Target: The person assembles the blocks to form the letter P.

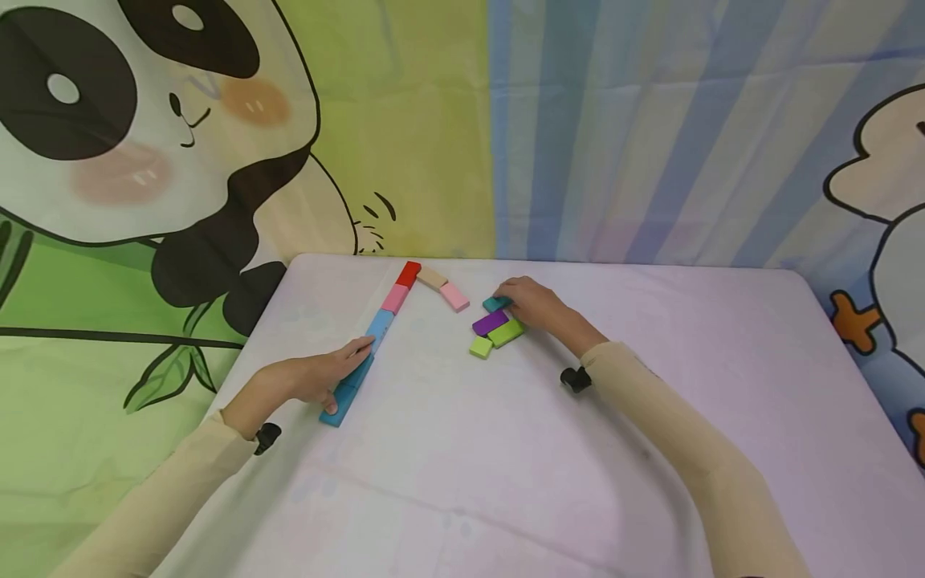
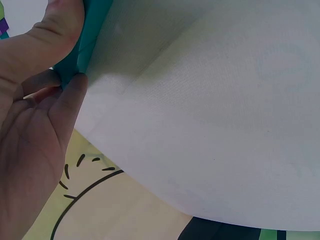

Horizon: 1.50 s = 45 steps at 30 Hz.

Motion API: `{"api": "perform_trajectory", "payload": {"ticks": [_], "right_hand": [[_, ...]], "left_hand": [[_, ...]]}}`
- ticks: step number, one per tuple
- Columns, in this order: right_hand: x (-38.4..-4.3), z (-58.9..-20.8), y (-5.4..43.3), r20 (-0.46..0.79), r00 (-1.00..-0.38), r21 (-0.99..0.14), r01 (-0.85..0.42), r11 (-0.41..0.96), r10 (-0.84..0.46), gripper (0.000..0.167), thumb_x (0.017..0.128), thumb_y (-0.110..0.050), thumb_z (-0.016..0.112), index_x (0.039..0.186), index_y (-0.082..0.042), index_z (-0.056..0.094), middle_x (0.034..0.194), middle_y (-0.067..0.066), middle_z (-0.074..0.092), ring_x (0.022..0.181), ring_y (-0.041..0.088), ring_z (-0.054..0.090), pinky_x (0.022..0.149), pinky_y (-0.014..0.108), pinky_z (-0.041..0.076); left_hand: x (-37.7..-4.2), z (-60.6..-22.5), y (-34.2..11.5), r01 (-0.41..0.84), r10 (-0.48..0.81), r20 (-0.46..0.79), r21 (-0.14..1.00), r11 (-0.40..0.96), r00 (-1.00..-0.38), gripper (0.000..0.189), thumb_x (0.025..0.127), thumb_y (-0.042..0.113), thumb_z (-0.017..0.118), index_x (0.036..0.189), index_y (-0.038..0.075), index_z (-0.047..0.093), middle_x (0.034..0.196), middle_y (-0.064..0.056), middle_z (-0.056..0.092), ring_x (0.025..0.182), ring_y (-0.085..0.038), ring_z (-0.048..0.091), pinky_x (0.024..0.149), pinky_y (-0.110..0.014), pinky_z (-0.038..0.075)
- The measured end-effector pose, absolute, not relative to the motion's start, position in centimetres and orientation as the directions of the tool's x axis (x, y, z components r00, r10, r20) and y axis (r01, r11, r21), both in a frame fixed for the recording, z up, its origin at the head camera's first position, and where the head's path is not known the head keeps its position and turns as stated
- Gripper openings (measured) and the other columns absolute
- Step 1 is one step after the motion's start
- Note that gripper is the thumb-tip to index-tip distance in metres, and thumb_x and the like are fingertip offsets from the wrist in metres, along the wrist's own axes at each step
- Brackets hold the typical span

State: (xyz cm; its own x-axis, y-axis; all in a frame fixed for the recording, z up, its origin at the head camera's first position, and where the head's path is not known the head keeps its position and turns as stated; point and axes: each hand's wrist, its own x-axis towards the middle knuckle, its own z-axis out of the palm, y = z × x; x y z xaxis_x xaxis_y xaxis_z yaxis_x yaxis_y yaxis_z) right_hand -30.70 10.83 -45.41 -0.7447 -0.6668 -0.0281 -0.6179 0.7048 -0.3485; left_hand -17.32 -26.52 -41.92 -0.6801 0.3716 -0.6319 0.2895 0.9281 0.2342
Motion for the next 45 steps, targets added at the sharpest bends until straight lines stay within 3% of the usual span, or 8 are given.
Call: {"api": "perform_trajectory", "payload": {"ticks": [6,12,17,23,32,40,45], "right_hand": [[-30.7,-45.6,12.1,0.006,-0.763,-0.376,-0.6,0.706,-0.646,0.02,0.089,-0.001,0.066,0.109,0.002,0.064,0.113,0.019,0.067,0.109,0.034,0.062,0.096,0.047,0.051],[-29.6,-44.9,12.0,0.037,-0.812,-0.467,-0.53,0.708,-0.583,0.035,0.092,-0.01,0.065,0.125,0.0,0.057,0.121,0.02,0.062,0.109,0.033,0.061,0.093,0.048,0.053],[-26.6,-44.0,9.2,0.112,-0.767,-0.517,-0.588,0.622,-0.631,0.045,0.092,-0.013,0.065,0.135,-0.007,0.054,0.116,0.018,0.062,0.097,0.027,0.061,0.081,0.04,0.056],[-25.0,-44.2,6.3,0.079,-0.746,-0.492,-0.606,0.625,-0.662,0.052,0.094,-0.018,0.056,0.146,-0.016,0.046,0.106,0.015,0.057,0.077,0.018,0.049,0.064,0.026,0.042],[-24.7,-44.9,3.6,0.051,-0.778,-0.494,-0.564,0.661,-0.626,0.05,0.09,-0.02,0.065,0.137,-0.012,0.053,0.12,0.018,0.06,0.097,0.025,0.059,0.082,0.04,0.055],[-24.5,-45.1,3.2,-0.031,-0.824,-0.472,-0.487,0.735,-0.566,0.057,0.091,-0.023,0.068,0.141,-0.003,0.047,0.122,0.02,0.057,0.098,0.025,0.059,0.085,0.038,0.055],[-24.7,-44.9,3.9,-0.127,-0.842,-0.452,-0.421,0.786,-0.525,0.062,0.089,-0.018,0.07,0.143,-0.006,0.043,0.121,0.02,0.054,0.098,0.026,0.058,0.083,0.039,0.055]], "left_hand": [[-17.3,-41.9,-26.4,0.289,0.363,-0.633,0.222,0.931,-0.684,0.113,0.08,0.018,0.077,0.156,0.01,-0.006,0.164,-0.003,-0.015,0.151,-0.031,0.016,0.114,-0.048,0.036],[-17.3,-41.8,-26.5,0.292,0.358,-0.632,0.21,0.933,-0.688,0.113,0.08,0.019,0.077,0.156,0.01,-0.005,0.164,-0.003,-0.014,0.15,-0.031,0.018,0.113,-0.047,0.037],[-17.4,-41.9,-26.5,0.291,0.363,-0.631,0.219,0.931,-0.686,0.113,0.08,0.019,0.077,0.156,0.01,-0.006,0.164,-0.003,-0.015,0.15,-0.031,0.019,0.113,-0.047,0.037],[-17.4,-42.0,-26.6,0.298,0.368,-0.629,0.219,0.929,-0.685,0.113,0.08,0.019,0.077,0.156,0.01,-0.006,0.164,-0.003,-0.015,0.15,-0.031,0.017,0.114,-0.048,0.036],[-17.4,-42.0,-26.6,0.305,0.369,-0.63,0.213,0.928,-0.683,0.112,0.08,0.02,0.077,0.157,0.01,-0.005,0.164,-0.003,-0.015,0.15,-0.031,0.019,0.114,-0.047,0.037],[-17.4,-42.0,-26.6,0.3,0.379,-0.632,0.233,0.925,-0.676,0.111,0.081,0.019,0.076,0.156,0.01,-0.004,0.164,-0.003,-0.015,0.151,-0.032,0.013,0.116,-0.049,0.033],[-17.4,-42.1,-26.6,0.295,0.38,-0.631,0.24,0.925,-0.677,0.111,0.081,0.019,0.076,0.157,0.009,-0.004,0.164,-0.003,-0.015,0.151,-0.032,0.013,0.116,-0.049,0.032]]}}
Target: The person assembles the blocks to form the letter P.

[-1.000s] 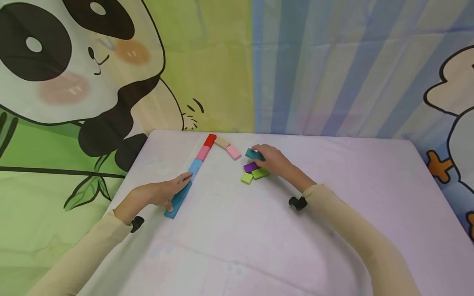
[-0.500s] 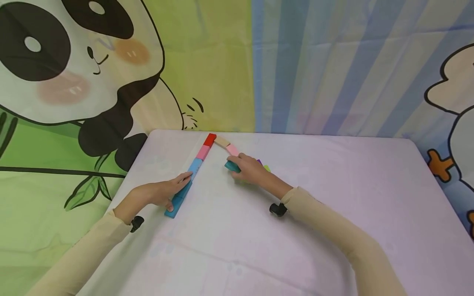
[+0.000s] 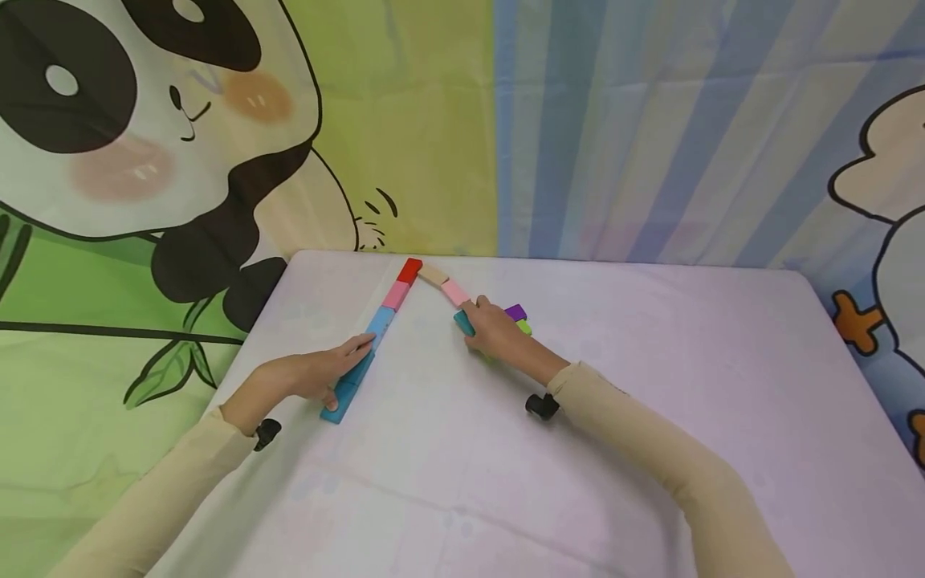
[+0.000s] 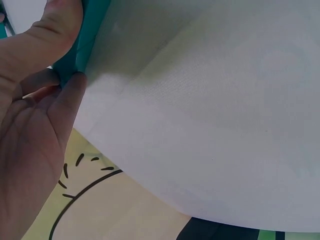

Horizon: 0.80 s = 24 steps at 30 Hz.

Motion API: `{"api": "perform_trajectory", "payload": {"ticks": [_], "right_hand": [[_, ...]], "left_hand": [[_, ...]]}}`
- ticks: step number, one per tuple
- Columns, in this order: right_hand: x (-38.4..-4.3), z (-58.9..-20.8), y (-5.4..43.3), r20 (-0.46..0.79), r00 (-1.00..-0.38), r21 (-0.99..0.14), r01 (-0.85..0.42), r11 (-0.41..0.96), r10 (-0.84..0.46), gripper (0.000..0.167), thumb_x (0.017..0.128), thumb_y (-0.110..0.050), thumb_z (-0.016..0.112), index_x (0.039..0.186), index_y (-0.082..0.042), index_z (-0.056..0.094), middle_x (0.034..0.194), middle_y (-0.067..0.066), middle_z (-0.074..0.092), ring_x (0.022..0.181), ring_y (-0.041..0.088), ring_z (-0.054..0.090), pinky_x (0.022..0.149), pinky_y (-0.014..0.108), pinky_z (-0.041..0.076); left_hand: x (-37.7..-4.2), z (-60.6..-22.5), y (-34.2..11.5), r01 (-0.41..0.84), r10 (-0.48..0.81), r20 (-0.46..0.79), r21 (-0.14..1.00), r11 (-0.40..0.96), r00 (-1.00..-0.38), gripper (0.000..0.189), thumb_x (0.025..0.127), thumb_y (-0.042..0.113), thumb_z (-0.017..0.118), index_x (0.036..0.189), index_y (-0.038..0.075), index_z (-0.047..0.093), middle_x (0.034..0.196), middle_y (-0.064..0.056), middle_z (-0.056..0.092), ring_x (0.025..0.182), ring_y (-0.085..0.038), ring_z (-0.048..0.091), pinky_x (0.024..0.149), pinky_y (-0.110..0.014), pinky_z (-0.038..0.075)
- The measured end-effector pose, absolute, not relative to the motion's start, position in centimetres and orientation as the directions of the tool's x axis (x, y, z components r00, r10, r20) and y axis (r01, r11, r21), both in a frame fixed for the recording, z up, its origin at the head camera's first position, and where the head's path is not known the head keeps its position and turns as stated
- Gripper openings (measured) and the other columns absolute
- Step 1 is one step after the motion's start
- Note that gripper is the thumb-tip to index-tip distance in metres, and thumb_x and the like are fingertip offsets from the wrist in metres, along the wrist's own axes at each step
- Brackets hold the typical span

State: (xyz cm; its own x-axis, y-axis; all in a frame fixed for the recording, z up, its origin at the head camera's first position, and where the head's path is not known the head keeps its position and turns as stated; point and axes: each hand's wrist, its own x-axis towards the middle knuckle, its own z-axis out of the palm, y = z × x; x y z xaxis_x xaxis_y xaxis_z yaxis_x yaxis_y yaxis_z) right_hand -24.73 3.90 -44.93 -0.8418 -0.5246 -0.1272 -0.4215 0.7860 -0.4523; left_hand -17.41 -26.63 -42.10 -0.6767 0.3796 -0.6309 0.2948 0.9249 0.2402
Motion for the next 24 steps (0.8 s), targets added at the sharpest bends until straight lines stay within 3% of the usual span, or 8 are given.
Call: {"api": "perform_trajectory", "payload": {"ticks": [8,15,24], "right_hand": [[-25.4,-44.0,5.0,-0.313,-0.806,-0.408,-0.365,0.837,-0.503,0.081,0.086,-0.017,0.072,0.152,-0.005,0.027,0.138,0.023,0.042,0.115,0.031,0.053,0.094,0.045,0.054],[-26.1,-44.2,5.0,-0.268,-0.792,-0.424,-0.415,0.805,-0.549,0.076,0.084,-0.028,0.077,0.143,0.002,0.041,0.134,0.022,0.044,0.11,0.03,0.055,0.095,0.043,0.052],[-26.6,-45.2,4.3,-0.215,-0.834,-0.439,-0.382,0.813,-0.508,0.087,0.078,-0.046,0.078,0.141,0.002,0.043,0.133,0.021,0.046,0.107,0.03,0.056,0.094,0.043,0.053]], "left_hand": [[-17.6,-42.1,-26.6,0.306,0.378,-0.631,0.225,0.925,-0.678,0.111,0.081,0.02,0.076,0.157,0.01,-0.004,0.164,-0.004,-0.015,0.151,-0.032,0.014,0.116,-0.049,0.033],[-17.6,-42.2,-26.6,0.289,0.38,-0.635,0.247,0.925,-0.672,0.112,0.08,0.019,0.076,0.156,0.01,-0.005,0.164,-0.005,-0.016,0.152,-0.033,0.01,0.117,-0.05,0.031],[-17.5,-42.2,-26.8,0.307,0.397,-0.622,0.252,0.918,-0.675,0.111,0.081,0.019,0.076,0.156,0.009,-0.005,0.164,-0.005,-0.015,0.152,-0.032,0.011,0.117,-0.049,0.031]]}}
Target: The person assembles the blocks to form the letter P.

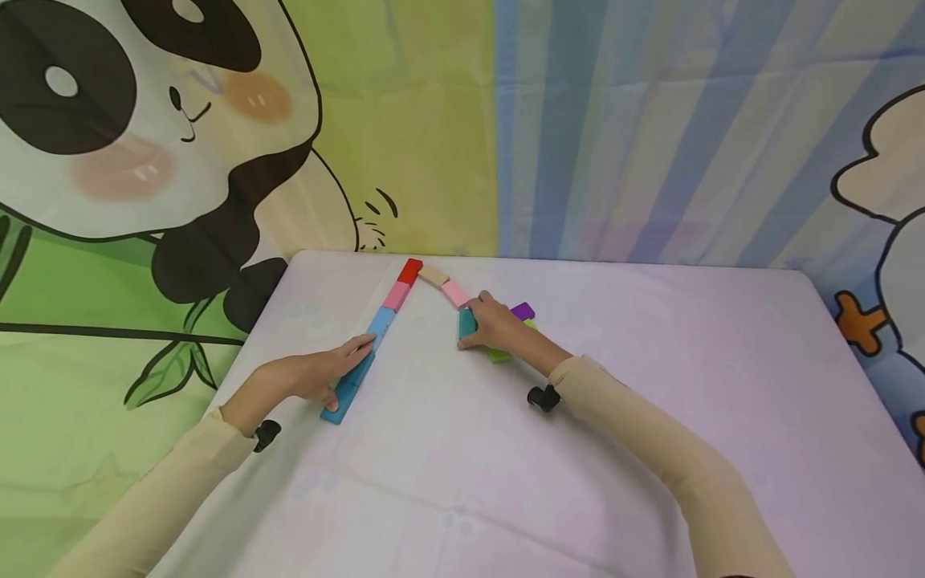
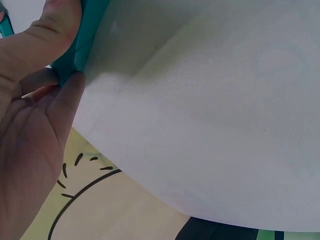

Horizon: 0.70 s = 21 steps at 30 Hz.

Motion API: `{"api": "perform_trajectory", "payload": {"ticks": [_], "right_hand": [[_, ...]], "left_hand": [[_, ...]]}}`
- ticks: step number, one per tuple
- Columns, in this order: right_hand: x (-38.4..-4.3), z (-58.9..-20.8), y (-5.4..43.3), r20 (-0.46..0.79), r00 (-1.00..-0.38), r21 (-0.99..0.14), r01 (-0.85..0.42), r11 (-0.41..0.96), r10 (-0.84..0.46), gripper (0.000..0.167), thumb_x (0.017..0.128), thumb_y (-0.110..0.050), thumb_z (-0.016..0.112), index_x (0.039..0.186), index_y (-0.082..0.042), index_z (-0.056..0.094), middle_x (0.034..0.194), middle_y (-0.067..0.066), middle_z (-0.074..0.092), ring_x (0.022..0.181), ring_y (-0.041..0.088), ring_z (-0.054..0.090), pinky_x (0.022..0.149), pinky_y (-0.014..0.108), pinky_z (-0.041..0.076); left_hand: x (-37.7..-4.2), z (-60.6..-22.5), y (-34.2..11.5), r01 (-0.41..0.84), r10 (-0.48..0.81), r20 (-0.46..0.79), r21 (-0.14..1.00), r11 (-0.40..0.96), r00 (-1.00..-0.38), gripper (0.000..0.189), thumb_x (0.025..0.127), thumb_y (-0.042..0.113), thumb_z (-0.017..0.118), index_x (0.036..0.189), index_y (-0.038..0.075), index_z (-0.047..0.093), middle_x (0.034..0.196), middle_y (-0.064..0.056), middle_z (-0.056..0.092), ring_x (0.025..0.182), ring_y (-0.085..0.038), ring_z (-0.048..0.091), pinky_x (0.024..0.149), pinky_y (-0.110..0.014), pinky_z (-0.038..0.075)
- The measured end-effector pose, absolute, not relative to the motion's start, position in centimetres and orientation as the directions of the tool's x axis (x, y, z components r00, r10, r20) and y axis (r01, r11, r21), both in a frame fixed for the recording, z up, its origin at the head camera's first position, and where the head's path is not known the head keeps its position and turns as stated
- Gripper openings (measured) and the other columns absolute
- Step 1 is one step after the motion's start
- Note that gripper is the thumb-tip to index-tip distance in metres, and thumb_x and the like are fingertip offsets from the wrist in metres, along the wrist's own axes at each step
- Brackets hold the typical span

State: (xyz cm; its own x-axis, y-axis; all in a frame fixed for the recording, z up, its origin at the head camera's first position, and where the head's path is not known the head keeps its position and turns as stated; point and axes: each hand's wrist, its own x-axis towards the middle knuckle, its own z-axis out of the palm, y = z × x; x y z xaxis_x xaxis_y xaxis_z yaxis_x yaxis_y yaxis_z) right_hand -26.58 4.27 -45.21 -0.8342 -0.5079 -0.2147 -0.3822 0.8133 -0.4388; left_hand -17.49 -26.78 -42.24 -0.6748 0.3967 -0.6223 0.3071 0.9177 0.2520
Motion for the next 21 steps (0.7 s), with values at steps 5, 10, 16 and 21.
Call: {"api": "perform_trajectory", "payload": {"ticks": [5,10,16,21], "right_hand": [[-26.6,-45.6,3.9,-0.19,-0.855,-0.441,-0.365,0.82,-0.483,0.086,0.077,-0.049,0.078,0.137,0.004,0.047,0.127,0.022,0.05,0.099,0.028,0.057,0.088,0.041,0.055],[-26.6,-45.8,3.8,-0.17,-0.873,-0.437,-0.35,0.829,-0.458,0.085,0.077,-0.051,0.078,0.131,0.007,0.049,0.122,0.021,0.052,0.093,0.026,0.057,0.085,0.04,0.055],[-26.7,-46.3,3.6,-0.163,-0.883,-0.443,-0.333,0.832,-0.44,0.086,0.077,-0.053,0.077,0.132,0.006,0.048,0.122,0.02,0.052,0.093,0.025,0.056,0.085,0.039,0.055],[-26.5,-46.8,3.5,-0.13,-0.892,-0.428,-0.343,0.836,-0.432,0.085,0.077,-0.055,0.076,0.13,0.007,0.05,0.119,0.019,0.052,0.088,0.023,0.056,0.08,0.036,0.056]], "left_hand": [[-17.4,-42.1,-26.8,0.306,0.396,-0.622,0.252,0.918,-0.676,0.111,0.08,0.019,0.076,0.156,0.008,-0.004,0.164,-0.005,-0.014,0.151,-0.032,0.013,0.116,-0.049,0.032],[-17.4,-41.9,-26.6,0.308,0.397,-0.623,0.252,0.917,-0.674,0.109,0.081,0.018,0.076,0.156,0.007,-0.002,0.164,-0.005,-0.014,0.151,-0.033,0.012,0.116,-0.049,0.032],[-17.4,-41.9,-26.6,0.306,0.391,-0.626,0.245,0.92,-0.675,0.11,0.081,0.018,0.076,0.156,0.008,-0.003,0.164,-0.005,-0.014,0.151,-0.032,0.012,0.116,-0.049,0.032],[-17.3,-42.0,-26.6,0.304,0.388,-0.625,0.243,0.921,-0.677,0.11,0.081,0.018,0.076,0.156,0.009,-0.004,0.164,-0.005,-0.015,0.152,-0.032,0.012,0.116,-0.048,0.032]]}}
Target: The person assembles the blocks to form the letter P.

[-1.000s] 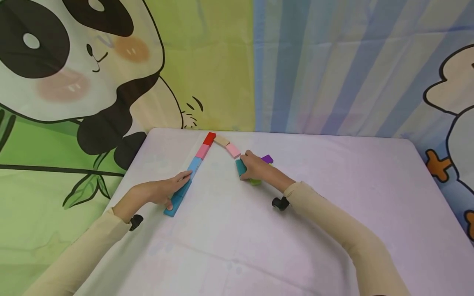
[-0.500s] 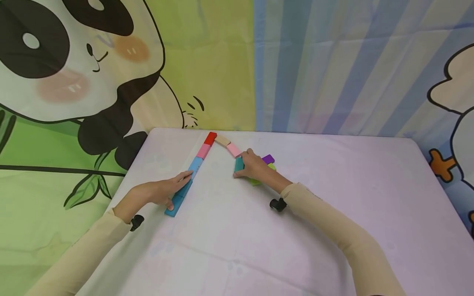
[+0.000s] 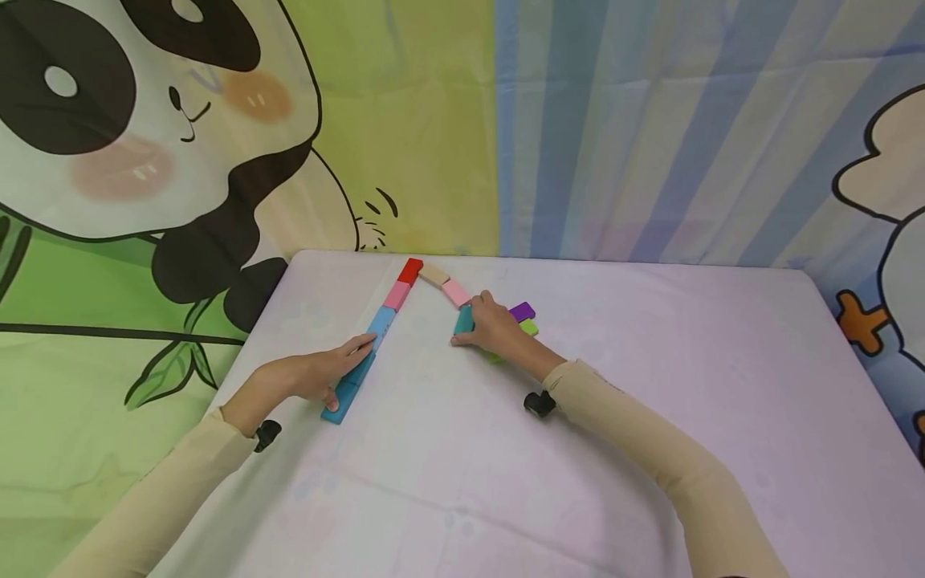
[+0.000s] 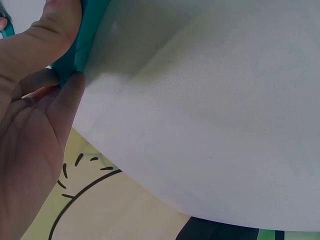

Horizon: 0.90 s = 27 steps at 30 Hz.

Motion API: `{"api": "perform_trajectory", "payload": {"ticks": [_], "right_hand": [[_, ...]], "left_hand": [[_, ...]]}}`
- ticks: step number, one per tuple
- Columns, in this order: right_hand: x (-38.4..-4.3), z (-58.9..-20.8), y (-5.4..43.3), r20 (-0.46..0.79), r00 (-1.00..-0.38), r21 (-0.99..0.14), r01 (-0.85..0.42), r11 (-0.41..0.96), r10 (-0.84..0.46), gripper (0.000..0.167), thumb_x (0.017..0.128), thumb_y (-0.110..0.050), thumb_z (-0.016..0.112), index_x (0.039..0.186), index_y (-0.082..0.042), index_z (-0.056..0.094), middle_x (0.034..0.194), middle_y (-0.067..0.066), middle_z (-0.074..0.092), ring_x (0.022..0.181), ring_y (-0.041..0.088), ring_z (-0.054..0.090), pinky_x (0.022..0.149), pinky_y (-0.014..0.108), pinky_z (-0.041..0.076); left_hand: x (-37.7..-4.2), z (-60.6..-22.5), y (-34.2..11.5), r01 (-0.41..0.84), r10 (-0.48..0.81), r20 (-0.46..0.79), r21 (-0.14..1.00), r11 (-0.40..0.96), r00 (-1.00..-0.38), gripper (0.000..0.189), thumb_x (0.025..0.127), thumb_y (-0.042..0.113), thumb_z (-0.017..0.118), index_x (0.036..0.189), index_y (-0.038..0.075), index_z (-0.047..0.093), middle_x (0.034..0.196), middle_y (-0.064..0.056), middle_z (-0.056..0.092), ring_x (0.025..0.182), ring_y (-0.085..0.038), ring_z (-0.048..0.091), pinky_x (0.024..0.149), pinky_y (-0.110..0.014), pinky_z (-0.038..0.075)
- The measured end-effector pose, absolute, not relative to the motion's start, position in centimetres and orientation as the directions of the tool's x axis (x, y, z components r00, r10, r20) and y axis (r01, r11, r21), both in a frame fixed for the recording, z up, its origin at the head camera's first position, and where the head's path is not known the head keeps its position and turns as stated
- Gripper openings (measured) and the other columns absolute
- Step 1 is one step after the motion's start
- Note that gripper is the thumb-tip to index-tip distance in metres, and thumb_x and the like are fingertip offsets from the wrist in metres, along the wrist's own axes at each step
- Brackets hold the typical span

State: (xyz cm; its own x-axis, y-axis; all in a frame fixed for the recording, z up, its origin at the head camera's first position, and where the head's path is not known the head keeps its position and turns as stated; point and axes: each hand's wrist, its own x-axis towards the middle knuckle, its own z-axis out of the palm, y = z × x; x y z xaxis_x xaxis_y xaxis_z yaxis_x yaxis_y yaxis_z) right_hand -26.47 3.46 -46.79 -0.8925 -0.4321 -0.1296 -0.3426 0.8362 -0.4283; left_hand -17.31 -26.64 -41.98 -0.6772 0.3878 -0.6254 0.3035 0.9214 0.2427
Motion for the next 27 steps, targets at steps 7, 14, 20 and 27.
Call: {"api": "perform_trajectory", "payload": {"ticks": [7,14,20,27], "right_hand": [[-26.1,-45.3,5.4,-0.078,-0.891,-0.392,-0.385,0.835,-0.447,0.085,0.082,-0.054,0.071,0.139,0.004,0.046,0.129,0.02,0.053,0.102,0.029,0.06,0.086,0.043,0.055],[-26.6,-45.2,10.8,0.006,-0.853,-0.372,-0.486,0.791,-0.521,0.042,0.095,-0.017,0.064,0.133,-0.003,0.056,0.132,0.018,0.057,0.124,0.037,0.05,0.103,0.051,0.045],[-27.8,-45.8,13.2,0.079,-0.707,-0.258,-0.696,0.67,-0.703,0.036,0.092,-0.007,0.064,0.129,-0.005,0.062,0.137,0.017,0.057,0.132,0.037,0.046,0.107,0.05,0.043],[-28.7,-44.9,13.7,0.001,-0.649,-0.251,-0.737,0.628,-0.761,0.031,0.092,-0.004,0.063,0.122,0.001,0.066,0.124,0.017,0.065,0.119,0.034,0.059,0.1,0.047,0.05]], "left_hand": [[-17.4,-42.1,-26.5,0.301,0.391,-0.622,0.25,0.92,-0.678,0.111,0.081,0.018,0.076,0.156,0.009,-0.004,0.164,-0.005,-0.014,0.151,-0.032,0.013,0.116,-0.048,0.032],[-17.3,-42.0,-26.7,0.289,0.392,-0.62,0.265,0.92,-0.679,0.112,0.08,0.017,0.077,0.156,0.009,-0.005,0.164,-0.006,-0.013,0.149,-0.034,0.019,0.114,-0.049,0.035],[-17.5,-42.2,-26.8,0.295,0.393,-0.615,0.26,0.92,-0.684,0.113,0.08,0.017,0.077,0.156,0.009,-0.006,0.164,-0.007,-0.012,0.148,-0.035,0.022,0.112,-0.05,0.037],[-17.5,-42.3,-26.8,0.305,0.401,-0.612,0.261,0.916,-0.682,0.112,0.08,0.017,0.077,0.156,0.008,-0.005,0.164,-0.006,-0.013,0.15,-0.035,0.018,0.114,-0.05,0.035]]}}
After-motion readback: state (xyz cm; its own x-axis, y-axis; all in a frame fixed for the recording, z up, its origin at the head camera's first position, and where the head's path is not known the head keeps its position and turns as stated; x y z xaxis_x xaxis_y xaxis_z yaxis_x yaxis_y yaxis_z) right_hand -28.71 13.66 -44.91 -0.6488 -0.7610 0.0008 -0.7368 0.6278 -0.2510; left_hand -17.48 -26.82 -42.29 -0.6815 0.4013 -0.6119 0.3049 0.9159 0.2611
